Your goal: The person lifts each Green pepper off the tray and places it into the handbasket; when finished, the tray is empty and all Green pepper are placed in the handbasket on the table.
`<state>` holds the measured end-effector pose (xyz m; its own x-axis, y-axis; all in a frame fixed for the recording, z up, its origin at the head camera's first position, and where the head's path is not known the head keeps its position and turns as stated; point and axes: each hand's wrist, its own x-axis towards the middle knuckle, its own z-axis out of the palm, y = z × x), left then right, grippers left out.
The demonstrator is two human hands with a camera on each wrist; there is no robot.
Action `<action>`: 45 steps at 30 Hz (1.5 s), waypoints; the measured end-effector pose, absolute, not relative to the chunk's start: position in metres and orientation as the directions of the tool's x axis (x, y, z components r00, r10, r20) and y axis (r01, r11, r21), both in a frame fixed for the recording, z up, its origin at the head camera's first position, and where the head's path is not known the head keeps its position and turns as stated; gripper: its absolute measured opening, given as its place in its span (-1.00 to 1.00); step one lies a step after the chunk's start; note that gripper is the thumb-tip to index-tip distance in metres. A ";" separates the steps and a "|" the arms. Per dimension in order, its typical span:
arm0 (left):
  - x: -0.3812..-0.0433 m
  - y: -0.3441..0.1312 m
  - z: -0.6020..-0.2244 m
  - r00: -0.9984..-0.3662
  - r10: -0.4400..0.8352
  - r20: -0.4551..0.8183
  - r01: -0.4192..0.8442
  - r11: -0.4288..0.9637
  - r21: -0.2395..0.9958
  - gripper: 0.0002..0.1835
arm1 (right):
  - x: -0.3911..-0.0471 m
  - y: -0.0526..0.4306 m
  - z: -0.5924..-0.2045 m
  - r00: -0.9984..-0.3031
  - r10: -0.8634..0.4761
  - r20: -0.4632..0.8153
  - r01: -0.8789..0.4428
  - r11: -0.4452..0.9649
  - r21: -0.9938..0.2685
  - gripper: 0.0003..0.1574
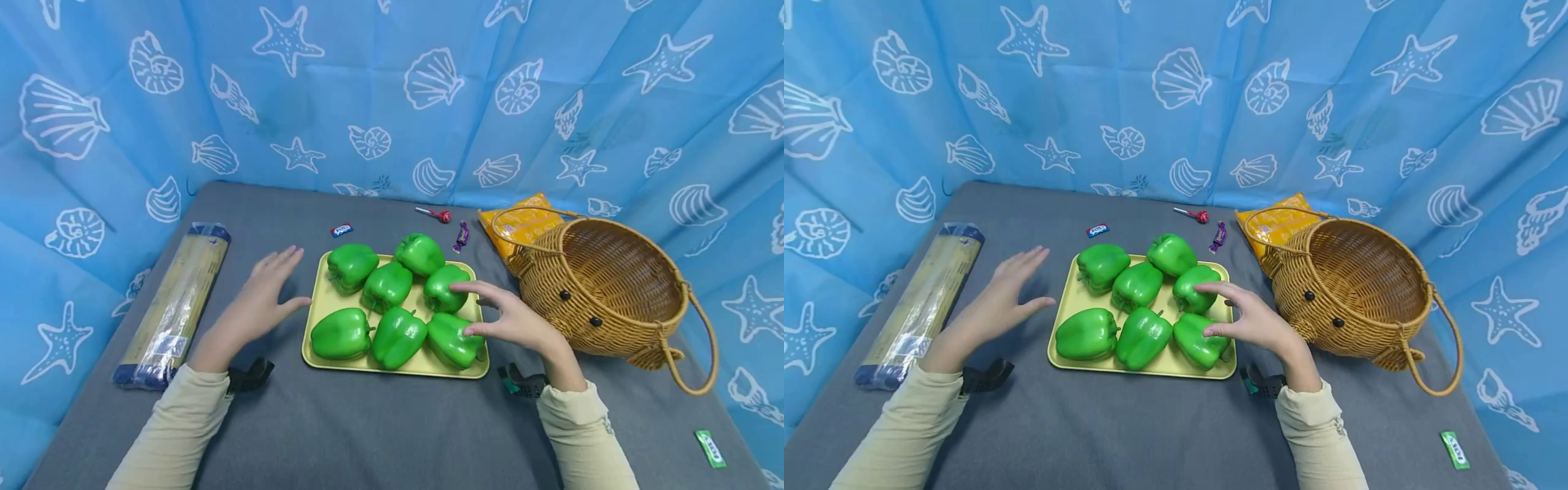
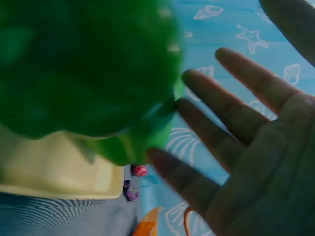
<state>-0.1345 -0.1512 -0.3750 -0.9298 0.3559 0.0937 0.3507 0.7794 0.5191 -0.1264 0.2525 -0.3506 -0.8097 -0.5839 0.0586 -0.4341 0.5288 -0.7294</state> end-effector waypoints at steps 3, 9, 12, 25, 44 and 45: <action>-0.132 -0.154 -0.390 -0.921 0.386 0.050 0.341 0.739 0.581 -0.17 | -0.123 0.257 -0.358 -0.798 -0.595 0.095 -0.453 0.488 -0.746 -0.19; -0.129 -0.155 -0.412 -0.915 0.403 -0.015 0.306 0.719 0.624 -0.22 | -0.116 0.262 -0.370 -0.779 -0.622 0.081 -0.421 0.423 -0.802 -0.18; -0.129 -0.153 -0.419 -0.916 0.402 0.004 0.317 0.715 0.623 -0.25 | -0.111 0.264 -0.380 -0.776 -0.629 0.049 -0.395 0.424 -0.815 -0.17; -0.126 -0.141 -0.431 -0.941 0.337 0.029 0.266 0.684 0.679 -0.36 | -0.093 0.265 -0.405 -0.815 -0.578 -0.045 -0.292 0.477 -0.829 0.06; -0.125 -0.141 -0.436 -0.950 0.307 0.047 0.243 0.638 0.731 -0.37 | -0.085 0.264 -0.402 -0.860 -0.510 -0.022 -0.245 0.451 -0.858 -0.01; -0.125 -0.141 -0.437 -0.950 0.307 0.052 0.246 0.638 0.730 -0.37 | -0.084 0.264 -0.400 -0.858 -0.513 -0.021 -0.236 0.431 -0.871 -0.01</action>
<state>-0.1254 -0.1411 -0.4367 -0.9502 0.3071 0.0522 0.2462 0.6376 0.7299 -0.0844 0.2644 -0.3997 -0.8583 -0.5127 -0.0211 -0.2363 0.4313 -0.8707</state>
